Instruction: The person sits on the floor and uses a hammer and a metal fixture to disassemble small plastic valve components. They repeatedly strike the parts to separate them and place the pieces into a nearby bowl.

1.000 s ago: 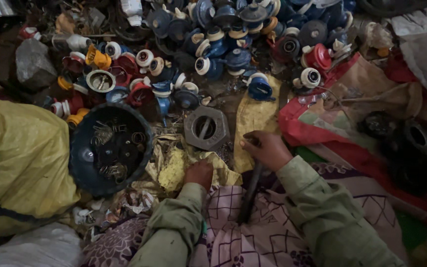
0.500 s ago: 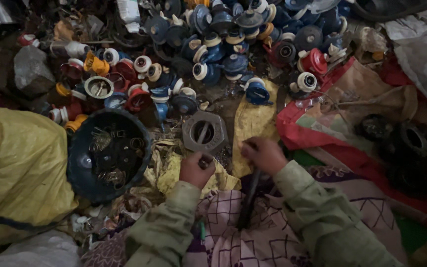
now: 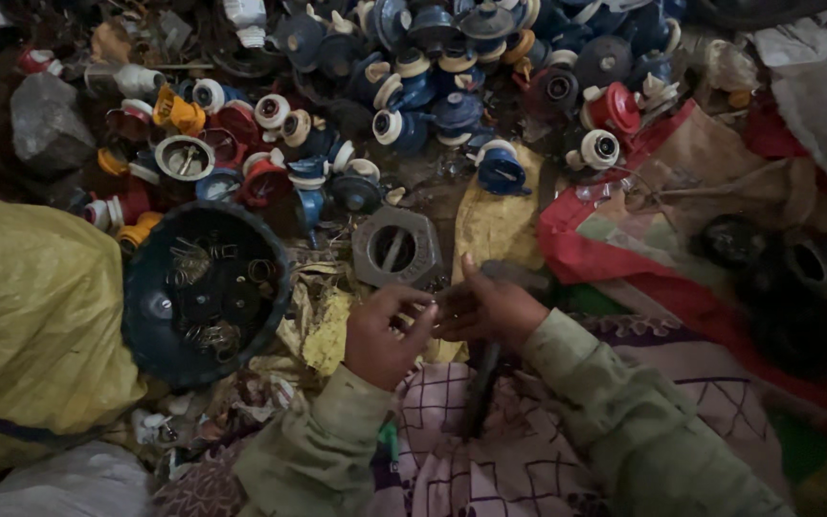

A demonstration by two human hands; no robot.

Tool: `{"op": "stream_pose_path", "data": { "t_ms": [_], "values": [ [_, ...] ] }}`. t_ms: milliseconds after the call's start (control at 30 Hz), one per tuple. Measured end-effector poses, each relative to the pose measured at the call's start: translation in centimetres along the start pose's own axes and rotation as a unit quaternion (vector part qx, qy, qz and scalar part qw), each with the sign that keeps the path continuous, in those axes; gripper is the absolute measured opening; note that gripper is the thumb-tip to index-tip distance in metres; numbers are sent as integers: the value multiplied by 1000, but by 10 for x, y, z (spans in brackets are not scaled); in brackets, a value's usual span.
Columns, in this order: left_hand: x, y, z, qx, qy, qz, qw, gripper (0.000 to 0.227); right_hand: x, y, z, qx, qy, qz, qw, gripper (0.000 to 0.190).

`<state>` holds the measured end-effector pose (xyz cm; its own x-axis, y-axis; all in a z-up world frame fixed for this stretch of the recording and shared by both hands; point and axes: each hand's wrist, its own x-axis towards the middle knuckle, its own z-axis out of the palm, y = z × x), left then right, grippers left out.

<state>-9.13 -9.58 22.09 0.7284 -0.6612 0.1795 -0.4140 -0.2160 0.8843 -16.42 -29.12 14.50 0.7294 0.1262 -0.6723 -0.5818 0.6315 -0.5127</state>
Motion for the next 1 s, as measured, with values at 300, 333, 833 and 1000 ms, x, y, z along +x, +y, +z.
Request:
{"op": "stream_pose_path", "data": {
  "t_ms": [300,333,833,1000],
  "values": [
    [-5,-34,1,63,4,-51,997,21,2,4,-2,0,45,-35,998,74],
    [-6,-45,2,65,2,-80,995,22,4,6,-6,-5,60,-45,997,71],
    [-8,-165,30,458,-248,-269,810,20,0,-7,-32,187,2,-147,971,53],
    [-22,-199,44,458,-208,-181,845,20,3,-9,-36,128,-60,-80,987,60]
  ]
}}
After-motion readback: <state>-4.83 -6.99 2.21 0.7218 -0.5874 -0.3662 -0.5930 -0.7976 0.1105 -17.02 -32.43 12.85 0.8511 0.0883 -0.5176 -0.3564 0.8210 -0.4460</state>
